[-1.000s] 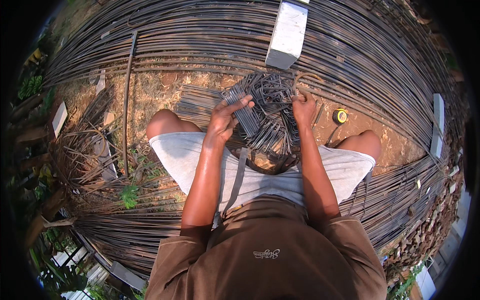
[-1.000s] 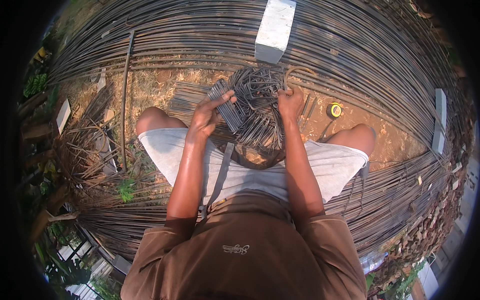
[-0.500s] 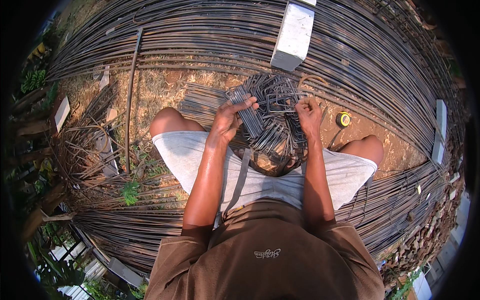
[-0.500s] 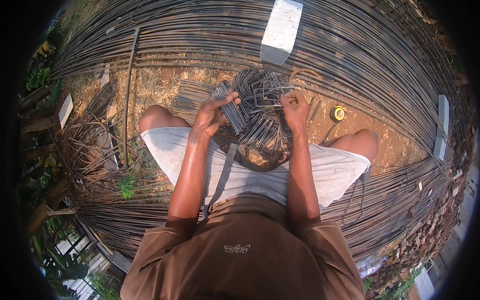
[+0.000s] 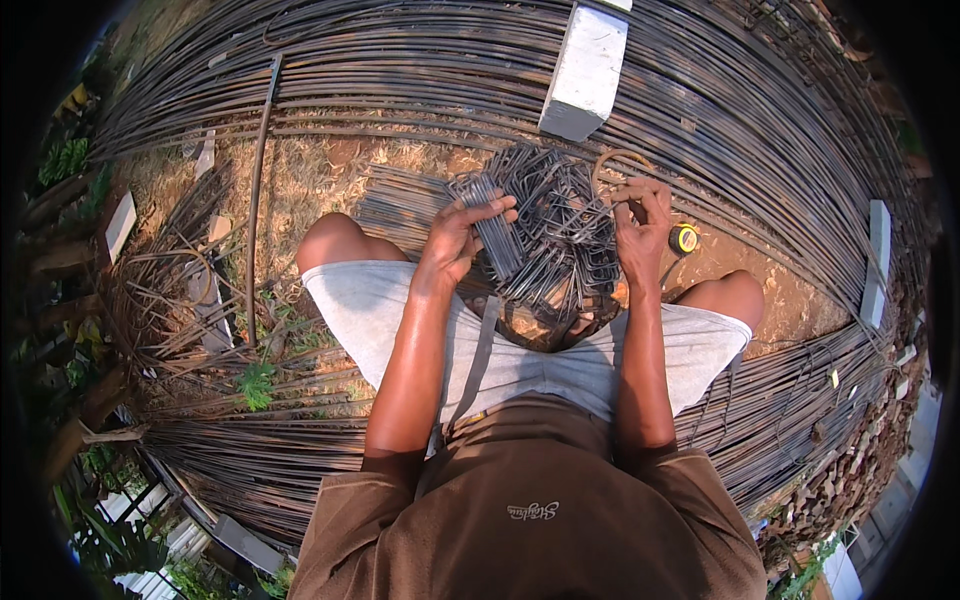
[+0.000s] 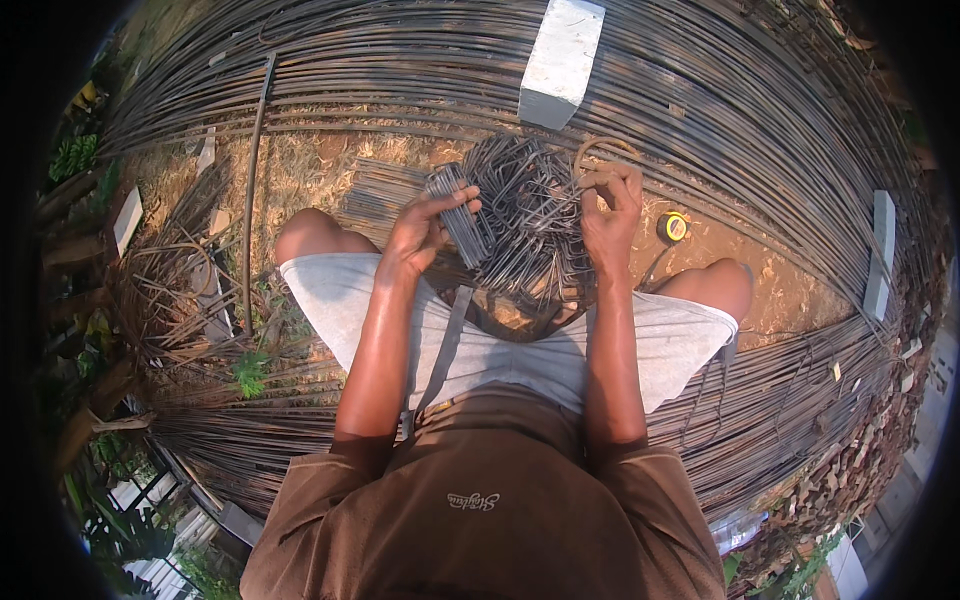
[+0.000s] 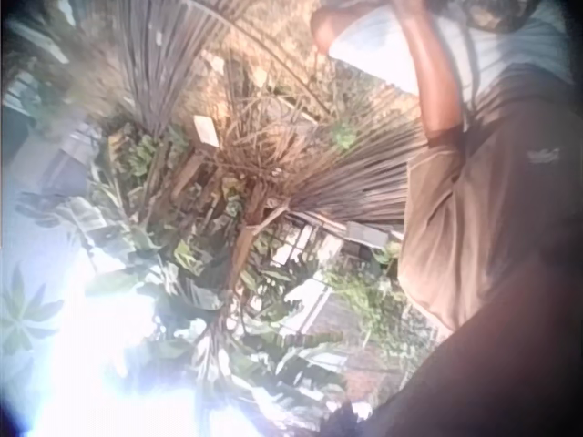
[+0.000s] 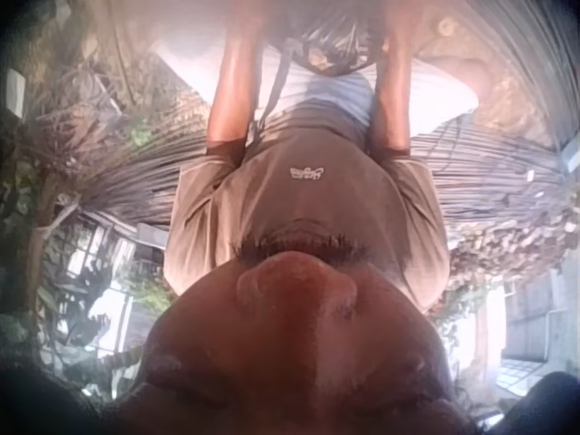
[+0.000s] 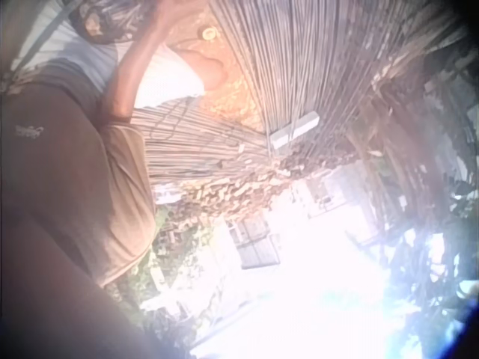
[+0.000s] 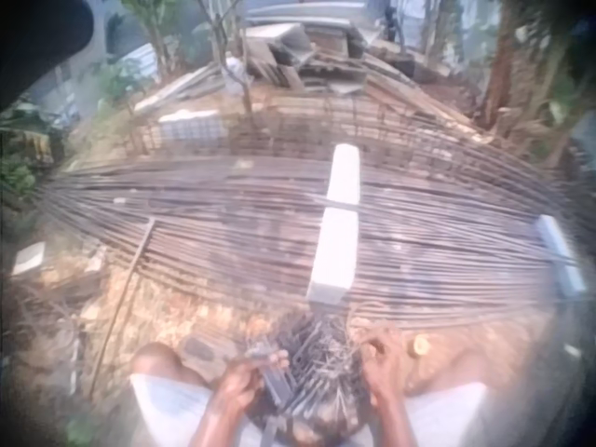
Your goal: The person uses an angle grinder to cut long metal rods on the ground, then gathers and organizes the cut pieces. The person sits on the ground while cutting and later walks to retrieve more rods before returning to continue cutting and bundling them.
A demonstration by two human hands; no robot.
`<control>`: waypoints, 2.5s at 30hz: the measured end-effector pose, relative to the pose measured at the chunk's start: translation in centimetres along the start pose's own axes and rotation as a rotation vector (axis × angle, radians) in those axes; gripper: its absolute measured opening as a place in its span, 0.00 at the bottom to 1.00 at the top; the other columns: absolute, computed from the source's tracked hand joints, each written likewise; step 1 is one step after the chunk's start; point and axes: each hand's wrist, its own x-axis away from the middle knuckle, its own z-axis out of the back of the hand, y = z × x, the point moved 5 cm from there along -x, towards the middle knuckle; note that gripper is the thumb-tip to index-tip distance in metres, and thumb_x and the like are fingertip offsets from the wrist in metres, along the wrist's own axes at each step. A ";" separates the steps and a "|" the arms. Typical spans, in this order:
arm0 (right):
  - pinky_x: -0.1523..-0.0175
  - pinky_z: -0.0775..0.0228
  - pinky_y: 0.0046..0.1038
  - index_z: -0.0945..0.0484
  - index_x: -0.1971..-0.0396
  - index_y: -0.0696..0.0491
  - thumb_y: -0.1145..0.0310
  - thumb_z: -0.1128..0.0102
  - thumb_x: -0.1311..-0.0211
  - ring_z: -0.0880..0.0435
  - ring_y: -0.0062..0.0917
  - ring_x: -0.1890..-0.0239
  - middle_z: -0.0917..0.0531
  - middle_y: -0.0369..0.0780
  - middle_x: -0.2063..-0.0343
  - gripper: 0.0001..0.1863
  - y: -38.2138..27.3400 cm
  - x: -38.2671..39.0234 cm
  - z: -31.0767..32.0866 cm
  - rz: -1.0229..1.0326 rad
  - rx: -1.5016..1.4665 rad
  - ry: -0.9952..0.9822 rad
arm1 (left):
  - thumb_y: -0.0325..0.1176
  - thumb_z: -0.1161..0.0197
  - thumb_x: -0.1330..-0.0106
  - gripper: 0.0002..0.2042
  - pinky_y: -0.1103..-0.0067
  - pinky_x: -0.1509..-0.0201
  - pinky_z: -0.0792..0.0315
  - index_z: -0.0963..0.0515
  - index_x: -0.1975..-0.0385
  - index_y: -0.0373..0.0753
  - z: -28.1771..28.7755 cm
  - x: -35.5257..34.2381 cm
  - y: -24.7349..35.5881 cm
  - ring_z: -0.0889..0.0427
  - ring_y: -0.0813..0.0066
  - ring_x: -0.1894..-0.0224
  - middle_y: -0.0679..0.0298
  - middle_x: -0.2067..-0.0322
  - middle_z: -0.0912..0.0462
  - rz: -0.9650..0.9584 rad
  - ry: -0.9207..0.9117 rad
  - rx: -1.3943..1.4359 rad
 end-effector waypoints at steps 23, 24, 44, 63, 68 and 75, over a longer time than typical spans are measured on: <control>0.45 0.13 0.39 0.09 0.61 0.59 0.85 0.34 0.35 0.05 0.34 0.49 0.07 0.46 0.52 0.09 -6.3 2.0 -11.5 -0.066 0.097 -0.314 | 0.20 0.27 0.27 0.11 0.78 0.58 0.09 0.13 0.47 0.35 0.0 -0.8 -1.8 0.05 0.74 0.58 0.61 0.56 0.06 0.049 -0.050 -0.089; 0.45 0.13 0.38 0.08 0.60 0.58 0.85 0.34 0.36 0.05 0.34 0.49 0.07 0.46 0.52 0.09 -6.4 1.9 -11.7 -0.181 0.086 -0.302 | 0.19 0.27 0.28 0.12 0.78 0.57 0.09 0.13 0.47 0.35 0.0 -0.8 -1.7 0.05 0.74 0.58 0.61 0.56 0.06 0.036 -0.056 -0.078; 0.37 0.17 0.46 0.05 0.52 0.45 0.69 0.24 0.43 0.10 0.51 0.44 0.08 0.54 0.51 0.17 12.9 1.5 -0.9 -0.333 0.937 -0.293 | 0.22 0.23 0.29 0.23 0.65 0.39 0.11 0.18 0.35 0.31 -0.2 -0.8 -0.6 0.07 0.64 0.44 0.54 0.45 0.06 0.046 -0.059 -0.073; 0.63 0.26 0.23 0.08 0.42 0.56 0.67 0.22 0.26 0.19 0.14 0.69 0.14 0.32 0.71 0.17 0.1 1.7 -1.8 -0.516 -0.054 -0.330 | 0.30 0.26 0.21 0.28 0.63 0.34 0.08 0.27 0.26 0.30 -1.5 -0.1 -0.1 0.10 0.53 0.36 0.46 0.37 0.12 0.008 -0.027 -0.039; 0.62 0.30 0.22 0.08 0.42 0.56 0.71 0.21 0.28 0.24 0.13 0.68 0.19 0.29 0.67 0.17 -2.7 5.7 -7.2 -0.438 -0.075 -0.490 | 0.27 0.27 0.22 0.25 0.64 0.39 0.07 0.24 0.28 0.32 -1.2 -0.6 -0.1 0.08 0.59 0.43 0.49 0.41 0.10 -0.017 -0.050 0.001; 0.58 0.24 0.32 0.07 0.44 0.51 0.61 0.17 0.33 0.20 0.23 0.68 0.17 0.37 0.63 0.20 -2.0 6.3 -7.7 -0.325 0.132 -0.558 | 0.24 0.26 0.24 0.16 0.67 0.50 0.04 0.16 0.40 0.30 -0.7 -0.6 -0.6 0.05 0.61 0.47 0.48 0.47 0.06 -0.038 -0.017 0.020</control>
